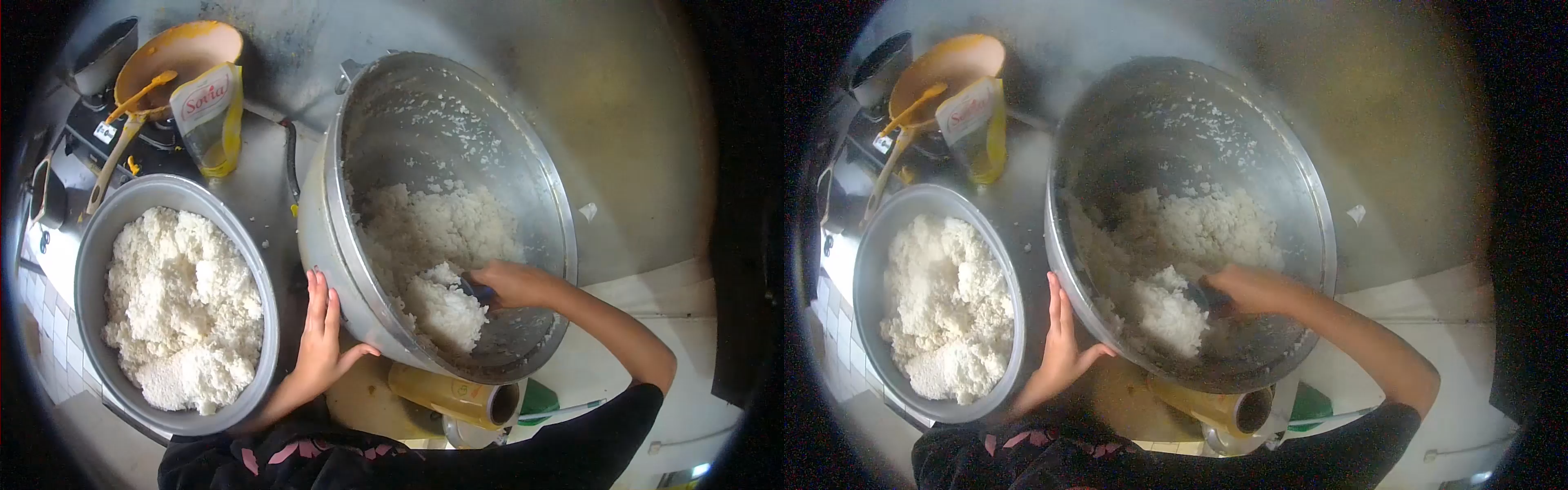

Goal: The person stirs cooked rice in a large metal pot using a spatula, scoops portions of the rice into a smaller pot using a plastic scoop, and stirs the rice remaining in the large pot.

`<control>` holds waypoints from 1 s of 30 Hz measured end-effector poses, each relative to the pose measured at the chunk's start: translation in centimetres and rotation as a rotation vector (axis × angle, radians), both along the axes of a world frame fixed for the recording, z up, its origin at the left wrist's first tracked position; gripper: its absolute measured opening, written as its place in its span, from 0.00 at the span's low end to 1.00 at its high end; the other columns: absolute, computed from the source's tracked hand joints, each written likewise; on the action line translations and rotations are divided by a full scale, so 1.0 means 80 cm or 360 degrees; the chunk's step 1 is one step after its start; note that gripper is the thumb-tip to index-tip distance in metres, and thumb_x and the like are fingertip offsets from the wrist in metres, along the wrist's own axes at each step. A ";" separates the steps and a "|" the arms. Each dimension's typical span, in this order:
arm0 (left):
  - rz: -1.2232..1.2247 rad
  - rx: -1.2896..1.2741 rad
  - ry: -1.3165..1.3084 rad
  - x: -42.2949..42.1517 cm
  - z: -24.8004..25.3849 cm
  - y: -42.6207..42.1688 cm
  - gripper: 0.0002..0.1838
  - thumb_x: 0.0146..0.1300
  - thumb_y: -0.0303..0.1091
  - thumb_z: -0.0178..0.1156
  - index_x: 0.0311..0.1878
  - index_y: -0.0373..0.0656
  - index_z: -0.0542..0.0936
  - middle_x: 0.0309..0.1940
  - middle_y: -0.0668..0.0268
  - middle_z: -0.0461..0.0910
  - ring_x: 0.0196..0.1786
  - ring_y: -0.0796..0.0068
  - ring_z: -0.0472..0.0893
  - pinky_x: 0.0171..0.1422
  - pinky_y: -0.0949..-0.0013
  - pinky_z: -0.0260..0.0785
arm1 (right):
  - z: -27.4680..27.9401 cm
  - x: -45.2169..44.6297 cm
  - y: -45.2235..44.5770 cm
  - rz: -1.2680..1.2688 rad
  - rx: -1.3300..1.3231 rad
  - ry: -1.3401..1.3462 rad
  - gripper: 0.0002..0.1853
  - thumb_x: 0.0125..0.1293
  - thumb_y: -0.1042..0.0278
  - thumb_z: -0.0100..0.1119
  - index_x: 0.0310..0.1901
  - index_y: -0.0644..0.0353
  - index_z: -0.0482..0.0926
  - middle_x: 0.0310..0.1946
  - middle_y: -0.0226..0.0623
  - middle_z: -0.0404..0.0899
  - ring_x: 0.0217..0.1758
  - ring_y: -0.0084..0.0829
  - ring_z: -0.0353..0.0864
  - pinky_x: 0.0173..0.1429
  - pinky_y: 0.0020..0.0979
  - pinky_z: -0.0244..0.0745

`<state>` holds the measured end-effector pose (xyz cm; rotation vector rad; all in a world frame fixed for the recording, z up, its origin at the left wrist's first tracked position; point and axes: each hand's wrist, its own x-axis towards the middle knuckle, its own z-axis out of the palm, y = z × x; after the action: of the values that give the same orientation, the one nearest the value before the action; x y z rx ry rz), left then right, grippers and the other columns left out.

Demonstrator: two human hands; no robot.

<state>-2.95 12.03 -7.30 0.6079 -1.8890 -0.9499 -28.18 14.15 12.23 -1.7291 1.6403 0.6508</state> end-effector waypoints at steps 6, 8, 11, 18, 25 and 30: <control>-0.0054 0.0121 -0.0055 0.029 0.033 -0.002 0.49 0.45 0.36 0.69 0.67 0.37 0.49 0.67 0.46 0.44 0.70 0.44 0.44 0.69 0.50 0.47 | -0.025 -0.041 0.033 -0.0408 -0.0136 -0.0187 0.25 0.46 0.68 0.66 0.47 0.65 0.72 0.41 0.49 0.76 0.47 0.44 0.76 0.48 0.41 0.71; -0.0054 0.0250 -0.0061 0.049 0.055 0.007 0.38 0.51 0.22 0.61 0.65 0.34 0.53 0.65 0.47 0.52 0.69 0.47 0.51 0.68 0.56 0.50 | -0.038 -0.054 0.056 -0.0077 -0.0391 -0.0138 0.27 0.45 0.68 0.66 0.50 0.64 0.71 0.45 0.49 0.75 0.50 0.44 0.74 0.51 0.40 0.70; -0.0221 0.0404 0.0124 0.087 0.054 0.022 0.34 0.52 0.21 0.59 0.62 0.34 0.57 0.60 0.47 0.61 0.66 0.50 0.59 0.66 0.57 0.53 | -0.022 -0.052 0.057 -0.0022 -0.0551 -0.0011 0.30 0.46 0.67 0.66 0.53 0.65 0.69 0.48 0.51 0.74 0.52 0.43 0.73 0.53 0.39 0.69; 0.0676 0.0227 0.0533 0.215 0.069 0.052 0.16 0.59 0.17 0.45 0.51 0.33 0.65 0.51 0.50 0.69 0.57 0.58 0.70 0.63 0.59 0.57 | 0.088 -0.012 0.002 -0.0872 -0.0636 0.0197 0.24 0.46 0.70 0.65 0.43 0.70 0.65 0.26 0.40 0.74 0.20 0.26 0.75 0.19 0.28 0.69; 0.1778 0.0172 0.0281 0.340 0.023 0.031 0.18 0.67 0.30 0.42 0.58 0.35 0.62 0.59 0.54 0.62 0.62 0.64 0.63 0.66 0.62 0.52 | 0.150 0.186 -0.096 -0.0021 -0.0866 -0.0130 0.12 0.56 0.64 0.53 0.28 0.67 0.72 0.12 0.33 0.69 0.10 0.23 0.71 0.12 0.26 0.63; 0.1495 0.0620 0.0687 0.357 -0.019 0.029 0.23 0.69 0.37 0.39 0.65 0.39 0.55 0.62 0.54 0.58 0.64 0.63 0.60 0.66 0.64 0.52 | 0.029 0.327 -0.152 0.0773 -0.1055 -0.0133 0.10 0.57 0.68 0.49 0.37 0.65 0.73 0.25 0.46 0.76 0.26 0.42 0.78 0.32 0.36 0.75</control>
<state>25.57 14.32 -8.83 1.2541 -0.8505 -0.7154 -2.03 2.02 14.56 -2.6387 1.4717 0.2328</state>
